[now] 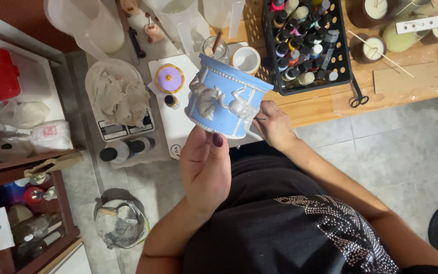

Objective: Painting fine details on a decorative blue ceramic container using a thin paint brush.

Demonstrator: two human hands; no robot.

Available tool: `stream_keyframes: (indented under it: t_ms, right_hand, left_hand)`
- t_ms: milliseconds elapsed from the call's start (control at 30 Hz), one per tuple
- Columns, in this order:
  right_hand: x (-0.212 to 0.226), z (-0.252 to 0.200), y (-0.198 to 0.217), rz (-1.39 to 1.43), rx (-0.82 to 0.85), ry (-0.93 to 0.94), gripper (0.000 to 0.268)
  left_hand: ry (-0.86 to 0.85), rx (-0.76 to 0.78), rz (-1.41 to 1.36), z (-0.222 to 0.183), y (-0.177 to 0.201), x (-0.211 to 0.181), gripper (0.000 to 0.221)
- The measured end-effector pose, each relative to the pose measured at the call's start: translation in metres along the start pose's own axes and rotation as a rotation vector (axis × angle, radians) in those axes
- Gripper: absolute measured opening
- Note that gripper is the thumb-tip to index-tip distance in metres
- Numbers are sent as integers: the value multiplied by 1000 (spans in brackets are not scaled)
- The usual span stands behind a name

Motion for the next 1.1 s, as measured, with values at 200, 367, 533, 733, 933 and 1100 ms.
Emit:
stream_keyframes:
  t_ms: [200, 367, 533, 733, 933, 1100]
  right_hand:
    - [0, 0, -1, 40, -27, 20, 16]
    - [-8, -8, 2, 126, -161, 43, 13]
    - [-41, -29, 21, 1203, -420, -464, 11]
    - [66, -54, 184, 1201, -846, -59, 6]
    - [151, -45, 245, 273, -449, 329, 6]
    - [159, -39, 240, 217, -418, 456, 13]
  left_hand:
    - [-4, -8, -10, 4, -6, -3, 34]
    - [8, -12, 17, 6, -8, -6, 38]
    - [-15, -47, 38, 7, -8, 2, 35]
    - [28, 105, 133, 0, -8, 4, 33]
    - [96, 220, 122, 3, -31, -9, 36]
    - [104, 255, 168, 2, -42, -18, 37]
Point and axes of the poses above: each hand's wrist, its own z-axis towards the middle knuckle, its own y-axis out of the back of the hand, x = y × z, the point moved 1 cm from there along z, towards the middle knuckle, and after that the axes turned 8 degrees about x, right-handed, at the moved point
